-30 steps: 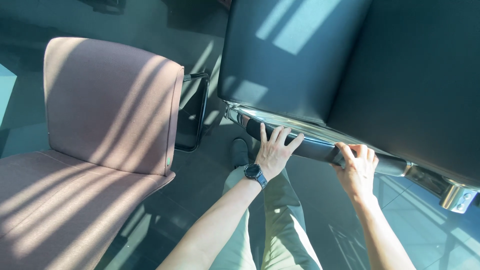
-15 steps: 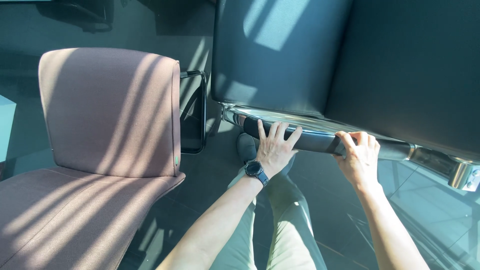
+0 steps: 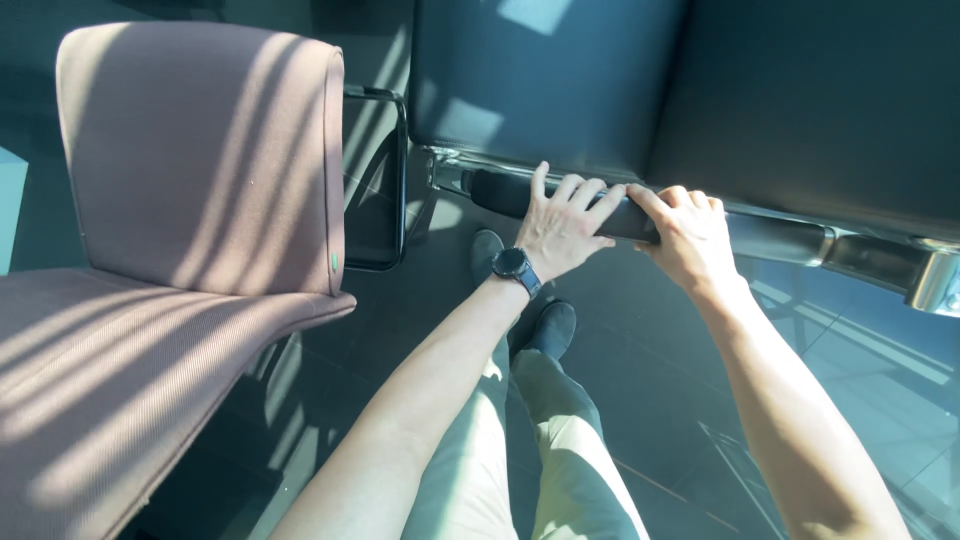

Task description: The person moves and rearranges several chairs around a low table in an office environment.

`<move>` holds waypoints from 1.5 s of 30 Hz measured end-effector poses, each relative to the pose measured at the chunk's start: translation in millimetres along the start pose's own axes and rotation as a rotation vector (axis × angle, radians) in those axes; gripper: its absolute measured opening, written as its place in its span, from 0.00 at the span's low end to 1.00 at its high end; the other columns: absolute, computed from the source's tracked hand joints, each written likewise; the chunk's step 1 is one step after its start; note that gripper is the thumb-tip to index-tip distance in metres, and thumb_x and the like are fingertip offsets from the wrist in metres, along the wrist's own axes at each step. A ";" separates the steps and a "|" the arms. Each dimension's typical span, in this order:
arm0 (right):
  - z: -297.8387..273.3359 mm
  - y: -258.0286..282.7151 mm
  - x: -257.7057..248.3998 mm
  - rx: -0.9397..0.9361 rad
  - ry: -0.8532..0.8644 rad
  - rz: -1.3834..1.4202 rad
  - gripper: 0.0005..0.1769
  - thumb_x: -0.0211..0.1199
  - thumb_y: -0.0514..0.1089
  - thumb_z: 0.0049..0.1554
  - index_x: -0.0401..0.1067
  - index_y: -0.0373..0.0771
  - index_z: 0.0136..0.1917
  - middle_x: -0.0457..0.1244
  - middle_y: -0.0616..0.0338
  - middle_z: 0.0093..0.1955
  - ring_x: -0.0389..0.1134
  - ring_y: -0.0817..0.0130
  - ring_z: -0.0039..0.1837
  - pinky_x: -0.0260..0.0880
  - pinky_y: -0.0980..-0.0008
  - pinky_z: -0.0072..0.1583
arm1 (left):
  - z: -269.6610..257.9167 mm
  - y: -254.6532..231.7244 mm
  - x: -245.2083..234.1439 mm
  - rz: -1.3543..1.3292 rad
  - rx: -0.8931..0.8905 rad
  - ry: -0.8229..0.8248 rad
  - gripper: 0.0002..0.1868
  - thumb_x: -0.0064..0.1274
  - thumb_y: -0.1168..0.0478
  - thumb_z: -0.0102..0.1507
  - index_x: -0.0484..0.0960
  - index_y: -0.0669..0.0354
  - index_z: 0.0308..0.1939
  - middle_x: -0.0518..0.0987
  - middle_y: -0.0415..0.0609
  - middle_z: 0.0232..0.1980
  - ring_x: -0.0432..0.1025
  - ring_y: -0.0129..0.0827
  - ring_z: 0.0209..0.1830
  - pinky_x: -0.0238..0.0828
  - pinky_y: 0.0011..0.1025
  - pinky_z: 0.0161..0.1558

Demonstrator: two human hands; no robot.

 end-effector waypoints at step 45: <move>-226.0 36.2 75.3 0.062 0.180 0.108 0.46 0.76 0.42 0.41 0.66 0.59 0.71 0.62 0.55 0.58 0.61 0.56 0.64 0.59 0.52 0.65 | -195.4 -144.9 52.6 -0.195 -0.172 0.048 0.41 0.70 0.46 0.49 0.77 0.45 0.66 0.76 0.47 0.65 0.67 0.41 0.67 0.39 0.69 0.73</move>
Point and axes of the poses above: each hand's wrist, its own z-axis towards the middle knuckle, its own x-axis out of the palm, y = z × x, the point moved 9 cm from there along z, towards the middle knuckle
